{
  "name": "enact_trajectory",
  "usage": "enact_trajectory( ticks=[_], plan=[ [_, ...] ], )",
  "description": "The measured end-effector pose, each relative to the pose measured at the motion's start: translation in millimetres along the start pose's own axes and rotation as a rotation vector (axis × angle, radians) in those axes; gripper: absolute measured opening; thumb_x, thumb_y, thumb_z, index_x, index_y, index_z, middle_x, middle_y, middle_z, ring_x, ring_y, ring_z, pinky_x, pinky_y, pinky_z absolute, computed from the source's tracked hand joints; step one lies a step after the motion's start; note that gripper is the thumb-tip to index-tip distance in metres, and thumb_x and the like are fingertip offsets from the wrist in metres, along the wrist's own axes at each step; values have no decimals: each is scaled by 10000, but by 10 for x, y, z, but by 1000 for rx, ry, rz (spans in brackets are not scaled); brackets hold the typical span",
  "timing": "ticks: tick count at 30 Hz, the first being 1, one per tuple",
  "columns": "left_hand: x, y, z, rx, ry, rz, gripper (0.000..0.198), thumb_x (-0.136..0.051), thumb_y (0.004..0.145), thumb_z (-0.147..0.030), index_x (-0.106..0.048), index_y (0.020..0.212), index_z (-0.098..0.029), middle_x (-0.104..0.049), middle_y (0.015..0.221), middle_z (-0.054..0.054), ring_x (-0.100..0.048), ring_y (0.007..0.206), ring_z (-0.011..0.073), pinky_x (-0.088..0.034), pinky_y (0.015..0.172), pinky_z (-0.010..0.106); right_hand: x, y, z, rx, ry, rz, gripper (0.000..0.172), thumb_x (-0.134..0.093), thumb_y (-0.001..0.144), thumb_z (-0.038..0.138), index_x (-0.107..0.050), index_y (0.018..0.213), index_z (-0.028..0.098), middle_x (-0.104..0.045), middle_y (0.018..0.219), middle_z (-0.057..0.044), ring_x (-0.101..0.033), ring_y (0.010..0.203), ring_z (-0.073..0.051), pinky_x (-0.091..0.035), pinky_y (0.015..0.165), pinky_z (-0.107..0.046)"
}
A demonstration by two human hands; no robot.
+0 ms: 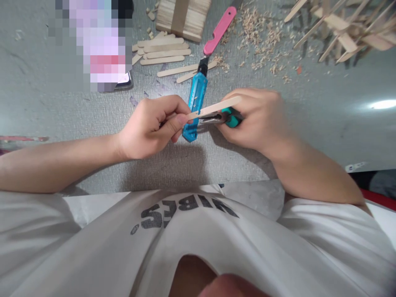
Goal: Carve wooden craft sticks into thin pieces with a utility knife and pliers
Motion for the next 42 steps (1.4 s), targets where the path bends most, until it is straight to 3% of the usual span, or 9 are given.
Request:
enact_trajectory(
  ticks=[6, 11, 17, 25, 28, 31, 34, 38, 42],
  plan=[
    [-91, -68, 121, 55, -85, 30, 164, -600, 1133, -360, -594, 1017, -243, -769, 731, -8, -640, 519, 105, -475, 453, 237, 4, -1, 77, -14, -13, -20, 78, -675, 865, 332, -699, 876, 258, -775, 870, -69, -686, 776, -237, -473, 685, -376],
    [-133, -99, 116, 27, -50, 25, 115, -590, 1108, -210, -540, 1011, -246, -832, 816, 14, -755, 605, 112, -576, 527, 196, -24, -33, 109, -28, 12, -23, 85, -630, 863, 311, -691, 870, 251, -770, 855, -67, -685, 753, -238, -460, 659, -380],
    [-118, -98, 115, 34, -70, -26, 117, -603, 1085, -188, -538, 995, -224, -854, 862, 53, -800, 657, 114, -642, 590, 168, -31, -38, 90, -66, 9, -20, 74, -646, 854, 313, -683, 897, 265, -785, 904, -68, -712, 808, -255, -491, 695, -398],
    [-109, -100, 118, 42, 108, 25, 89, -628, 1061, -188, -564, 1004, -212, -835, 824, 34, -757, 618, 111, -545, 527, 195, -60, -28, 108, -55, -32, 12, 92, -627, 878, 349, -668, 860, 268, -750, 864, -59, -670, 780, -246, -434, 660, -387],
    [-51, -60, 20, -83, 234, 26, 160, -749, 1012, -297, -611, 1026, -219, -791, 804, 19, -676, 586, 106, -495, 516, 239, -31, -39, 110, -57, -72, 33, 115, -620, 849, 357, -651, 814, 252, -722, 808, -56, -649, 740, -238, -394, 643, -384],
    [39, -21, -103, -224, 304, -53, 253, -785, 1004, -435, -663, 1072, -224, -753, 889, 34, -594, 638, 106, -494, 584, 281, 9, -68, 181, 1, -185, 40, 164, -606, 833, 389, -665, 829, 236, -718, 797, -64, -641, 735, -238, -354, 644, -390],
    [39, -1, -191, -296, 296, -59, 193, -772, 1018, -381, -689, 1116, -236, -701, 829, 7, -503, 603, 95, -456, 560, 275, -14, -110, 261, 47, -277, 85, 161, -614, 819, 394, -657, 834, 240, -731, 807, -63, -655, 755, -248, -304, 631, -395],
    [-1, 12, -219, -239, 239, -20, 134, -771, 1011, -258, -672, 925, -231, -606, 641, -48, -431, 486, 62, -345, 440, 232, -43, -119, 256, 27, -264, 124, 117, -646, 817, 366, -614, 813, 253, -730, 809, -70, -679, 771, -269, -332, 637, -421],
    [172, 7, -149, -90, 141, -231, 258, -762, 1049, -392, -675, 877, -220, -682, 705, -7, -589, 554, 88, -424, 475, 236, 40, -59, 104, -30, -126, 32, 99, -660, 843, 336, -628, 888, 254, -763, 920, -103, -723, 873, -301, -448, 716, -439]
  ],
)
Point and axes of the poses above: each hand's wrist, its own y-axis towards the middle knuckle, its own x-axis out of the back of the hand, z = x × y, the point moved 8 cm from there along y, towards the middle knuckle
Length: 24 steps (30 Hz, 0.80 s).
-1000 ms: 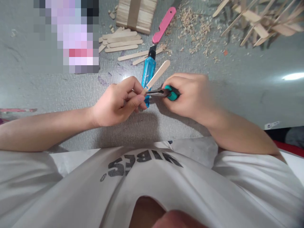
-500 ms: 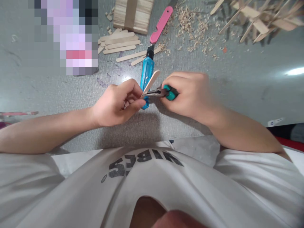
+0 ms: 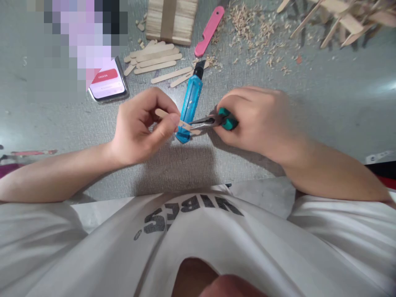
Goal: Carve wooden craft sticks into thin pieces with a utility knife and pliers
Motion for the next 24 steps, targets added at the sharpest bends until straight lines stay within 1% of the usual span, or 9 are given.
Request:
enact_trajectory(
  ticks=[1, 2, 3, 7, 9, 12, 16, 21, 24],
  plan=[
    [36, 0, 22, 27, -42, -49, 276, -779, 1039, -417, -675, 879, -218, -695, 720, -5, -609, 561, 87, -433, 471, 230, 9, 15, -48, -17, 25, -16, 100, -668, 845, 329, -631, 897, 252, -763, 928, -106, -727, 875, -304, -458, 722, -441],
    [41, -2, 46, 57, -74, -61, 281, -788, 1036, -427, -674, 888, -216, -717, 740, -2, -630, 562, 87, -441, 459, 223, 14, 27, -88, -33, 43, -26, 99, -677, 844, 320, -631, 899, 252, -760, 924, -104, -728, 864, -304, -460, 720, -441],
    [33, -4, 70, 86, -97, -57, 277, -797, 1032, -431, -678, 906, -216, -741, 761, 0, -643, 559, 86, -454, 454, 218, 7, 37, -117, -43, 57, -22, 95, -686, 843, 309, -631, 898, 255, -757, 919, -98, -727, 850, -301, -460, 714, -438],
    [3, -14, 47, 71, -134, -38, 252, -823, 1017, -432, -697, 934, -230, -789, 783, -16, -688, 558, 76, -509, 474, 192, -46, 44, -121, -58, 90, 43, 77, -697, 861, 288, -635, 906, 279, -762, 935, -77, -718, 847, -291, -472, 712, -431],
    [-19, -23, 49, 77, -151, -21, 210, -826, 1018, -393, -712, 947, -231, -803, 797, -14, -742, 613, 92, -551, 505, 192, -50, 40, -90, -62, 104, 66, 54, -688, 885, 300, -645, 917, 292, -769, 948, -68, -707, 852, -284, -484, 718, -434],
    [-33, -44, 54, 72, -218, -14, 100, -836, 1002, -284, -764, 979, -219, -817, 800, -6, -744, 615, 92, -568, 518, 185, -52, 37, -40, -69, 128, 110, 26, -681, 922, 318, -658, 922, 306, -768, 943, -55, -695, 845, -277, -491, 726, -439],
    [-60, -69, 60, 68, -243, 28, 12, -810, 1010, -206, -805, 1019, -200, -839, 832, 9, -770, 648, 100, -598, 553, 173, -60, 35, 14, -66, 143, 162, 43, -686, 905, 274, -651, 905, 299, -754, 912, -51, -688, 832, -270, -478, 728, -437],
    [-77, -69, 48, 18, -236, 64, 88, -764, 1015, -126, -819, 1027, -193, -839, 838, 4, -750, 631, 74, -613, 583, 137, -57, 27, 23, -58, 163, 140, 55, -670, 863, 228, -658, 886, 277, -750, 906, -52, -682, 818, -256, -451, 726, -418],
    [-96, -72, 39, -35, -236, 88, 105, -758, 1019, -117, -822, 1050, -194, -837, 840, 6, -751, 629, 72, -601, 567, 124, -54, 30, 28, -28, 188, 115, 18, -651, 871, 282, -653, 864, 265, -726, 861, -50, -663, 779, -253, -421, 697, -409]
  ],
)
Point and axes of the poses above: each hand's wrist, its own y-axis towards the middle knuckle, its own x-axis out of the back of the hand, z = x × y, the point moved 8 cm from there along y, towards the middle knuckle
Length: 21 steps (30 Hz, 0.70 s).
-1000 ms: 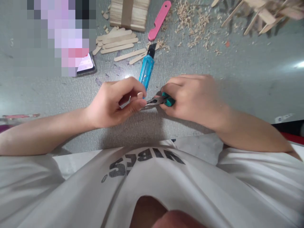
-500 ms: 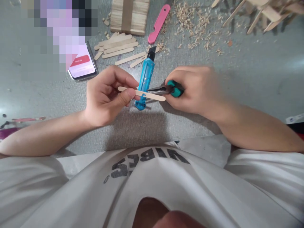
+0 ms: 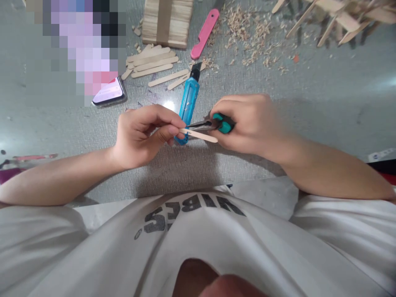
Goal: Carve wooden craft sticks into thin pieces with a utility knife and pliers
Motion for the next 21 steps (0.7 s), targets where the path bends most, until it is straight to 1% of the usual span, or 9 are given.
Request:
enact_trajectory(
  ticks=[3, 7, 10, 14, 21],
  plan=[
    [-14, -14, 25, 6, 1, 8, 88, -744, 1040, -143, -814, 1048, -197, -832, 829, 24, -750, 621, 80, -596, 546, 130, -3, 7, 8, 18, 18, 6, 50, -642, 870, 314, -647, 862, 265, -704, 841, -45, -645, 759, -248, -408, 688, -405],
    [-16, -33, 62, 58, -23, -9, 51, -762, 1041, -175, -806, 1044, -203, -830, 824, 27, -757, 616, 88, -616, 553, 142, -17, 8, 3, -28, -15, 57, 35, -663, 886, 308, -651, 871, 279, -715, 877, -50, -666, 809, -259, -417, 712, -410],
    [-23, -29, 71, 78, -63, -9, 53, -775, 1027, -145, -805, 1036, -188, -829, 810, 15, -755, 605, 80, -611, 546, 127, -11, 3, 16, -42, -32, 74, 56, -659, 911, 320, -647, 876, 279, -725, 879, -59, -669, 810, -272, -410, 712, -421],
    [-19, -8, 87, 119, -127, -12, 69, -778, 1019, -117, -812, 1014, -177, -827, 808, 0, -766, 634, 65, -612, 575, 103, -11, 2, 21, -55, -36, 103, 37, -645, 920, 308, -661, 902, 279, -748, 923, -72, -687, 868, -285, -422, 735, -425],
    [-27, -4, 45, 122, -74, 18, 55, -754, 1054, -181, -792, 1016, -194, -796, 785, -1, -727, 622, 64, -608, 584, 137, -20, 19, 28, -79, -70, 172, 36, -642, 920, 290, -673, 935, 280, -744, 937, -79, -694, 893, -300, -424, 753, -425]
  ],
)
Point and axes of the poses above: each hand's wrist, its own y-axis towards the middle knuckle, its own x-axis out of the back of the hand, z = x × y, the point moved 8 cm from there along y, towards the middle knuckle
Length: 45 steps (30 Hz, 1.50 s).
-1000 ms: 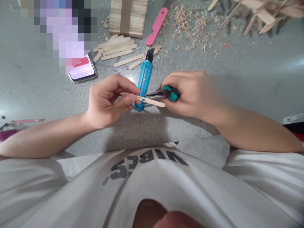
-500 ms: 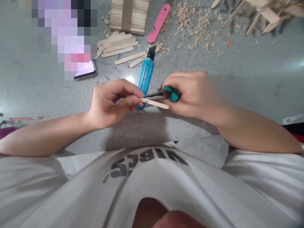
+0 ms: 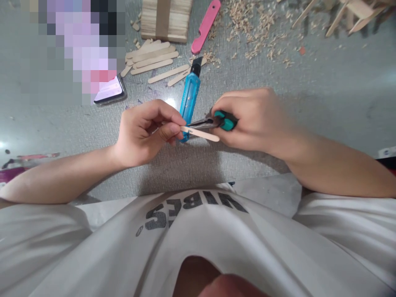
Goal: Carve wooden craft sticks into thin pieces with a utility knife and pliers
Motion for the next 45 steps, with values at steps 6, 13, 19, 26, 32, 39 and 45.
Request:
enact_trajectory(
  ticks=[6, 13, 19, 26, 32, 39, 45],
  plan=[
    [4, 1, 23, 9, -13, 0, 48, -773, 1048, -200, -791, 1008, -183, -801, 785, -8, -735, 617, 69, -612, 576, 139, 17, 20, 16, -9, -29, 13, 25, -654, 909, 267, -630, 903, 267, -721, 909, -75, -670, 849, -273, -419, 745, -412],
    [15, 13, 40, -10, -6, -11, 73, -772, 1055, -216, -774, 996, -172, -806, 775, -12, -754, 621, 78, -609, 563, 133, 9, 12, 6, 5, -22, -13, 22, -635, 890, 272, -614, 895, 273, -727, 918, -69, -666, 843, -268, -421, 735, -416],
    [-14, -12, 4, -97, 41, 13, 39, -744, 1052, -159, -770, 1024, -165, -813, 804, 14, -739, 606, 80, -609, 558, 143, -2, -5, -8, 22, 1, -10, 34, -636, 888, 287, -648, 919, 281, -725, 927, -67, -670, 871, -284, -431, 734, -424],
    [-10, -25, 10, -101, 80, -28, 66, -749, 1042, -137, -776, 1001, -182, -816, 786, 9, -748, 591, 71, -591, 544, 113, -1, 12, -18, 41, 34, -6, 59, -661, 888, 313, -633, 918, 271, -703, 889, -61, -662, 826, -270, -406, 732, -407],
    [2, -41, 6, -51, 110, -62, 58, -808, 1018, -215, -799, 964, -196, -815, 748, 17, -738, 547, 94, -568, 487, 150, 22, -18, 24, 36, -13, -4, 86, -649, 923, 338, -653, 860, 279, -724, 884, -56, -656, 830, -261, -421, 715, -401],
    [11, -44, -26, -20, 159, -65, 97, -821, 1017, -251, -815, 935, -200, -799, 710, 14, -719, 528, 92, -558, 475, 160, -2, -29, 5, -12, -54, 3, 101, -658, 875, 340, -653, 833, 249, -715, 881, -76, -682, 844, -294, -404, 718, -419],
    [-8, -84, -113, -46, 288, -61, 50, -788, 1035, -202, -805, 988, -196, -818, 729, 12, -771, 586, 92, -584, 542, 136, -3, -45, 15, -27, 1, -10, 147, -686, 869, 285, -595, 755, 262, -658, 781, -50, -636, 773, -261, -399, 701, -411]
  ],
)
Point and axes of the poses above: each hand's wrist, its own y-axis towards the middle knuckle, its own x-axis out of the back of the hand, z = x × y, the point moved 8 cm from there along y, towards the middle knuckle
